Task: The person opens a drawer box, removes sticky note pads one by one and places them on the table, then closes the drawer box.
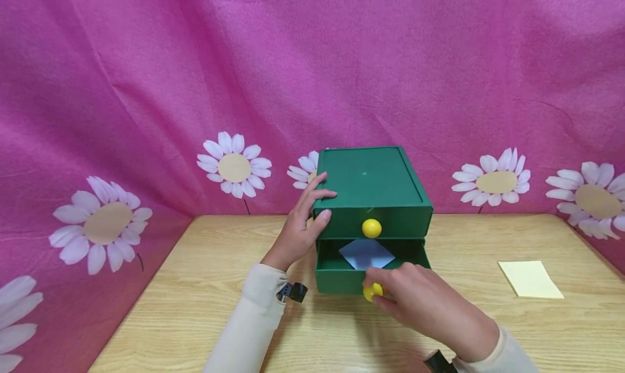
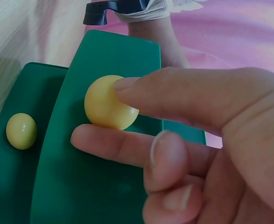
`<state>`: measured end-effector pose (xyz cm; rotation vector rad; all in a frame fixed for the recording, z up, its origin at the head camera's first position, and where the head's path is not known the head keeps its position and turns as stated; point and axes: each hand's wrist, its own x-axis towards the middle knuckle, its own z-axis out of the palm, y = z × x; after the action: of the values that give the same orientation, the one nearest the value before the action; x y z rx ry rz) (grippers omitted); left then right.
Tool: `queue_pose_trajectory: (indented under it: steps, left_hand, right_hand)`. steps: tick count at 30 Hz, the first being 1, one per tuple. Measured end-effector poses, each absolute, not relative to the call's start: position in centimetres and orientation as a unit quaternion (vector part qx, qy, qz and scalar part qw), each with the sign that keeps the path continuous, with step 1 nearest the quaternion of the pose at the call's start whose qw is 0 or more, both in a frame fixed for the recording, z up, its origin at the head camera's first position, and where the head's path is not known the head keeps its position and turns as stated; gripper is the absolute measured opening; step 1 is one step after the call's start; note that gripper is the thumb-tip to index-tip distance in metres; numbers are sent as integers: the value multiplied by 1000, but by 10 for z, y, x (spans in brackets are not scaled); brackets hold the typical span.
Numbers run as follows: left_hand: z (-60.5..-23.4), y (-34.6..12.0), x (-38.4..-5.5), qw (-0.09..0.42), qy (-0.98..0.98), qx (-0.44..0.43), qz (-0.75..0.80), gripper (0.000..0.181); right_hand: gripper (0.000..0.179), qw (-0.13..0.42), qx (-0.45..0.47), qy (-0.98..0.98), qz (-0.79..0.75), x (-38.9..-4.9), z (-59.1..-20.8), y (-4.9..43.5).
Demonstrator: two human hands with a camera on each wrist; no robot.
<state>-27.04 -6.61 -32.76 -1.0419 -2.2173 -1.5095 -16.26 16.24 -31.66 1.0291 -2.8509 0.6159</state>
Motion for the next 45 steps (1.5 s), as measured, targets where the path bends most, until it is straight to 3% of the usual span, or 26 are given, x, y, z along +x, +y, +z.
queue_pose_trajectory:
  steps: [8, 20, 33, 45]
  left_hand:
    - [-315, -66, -251, 120, -766, -351, -525, 36]
    - [-313, -66, -253, 125, -764, -356, -524, 35]
    - [-313, -65, -256, 138, -762, -361, -519, 34]
    - [-313, -64, -254, 128, -765, -356, -522, 35]
  right_hand:
    - [21, 18, 335, -918, 209, -161, -320, 161]
    - [22, 52, 346, -915, 199, -162, -319, 162]
    - [21, 48, 343, -918, 195, -163, -318, 162]
    - [20, 7, 321, -926, 199, -163, -316, 161]
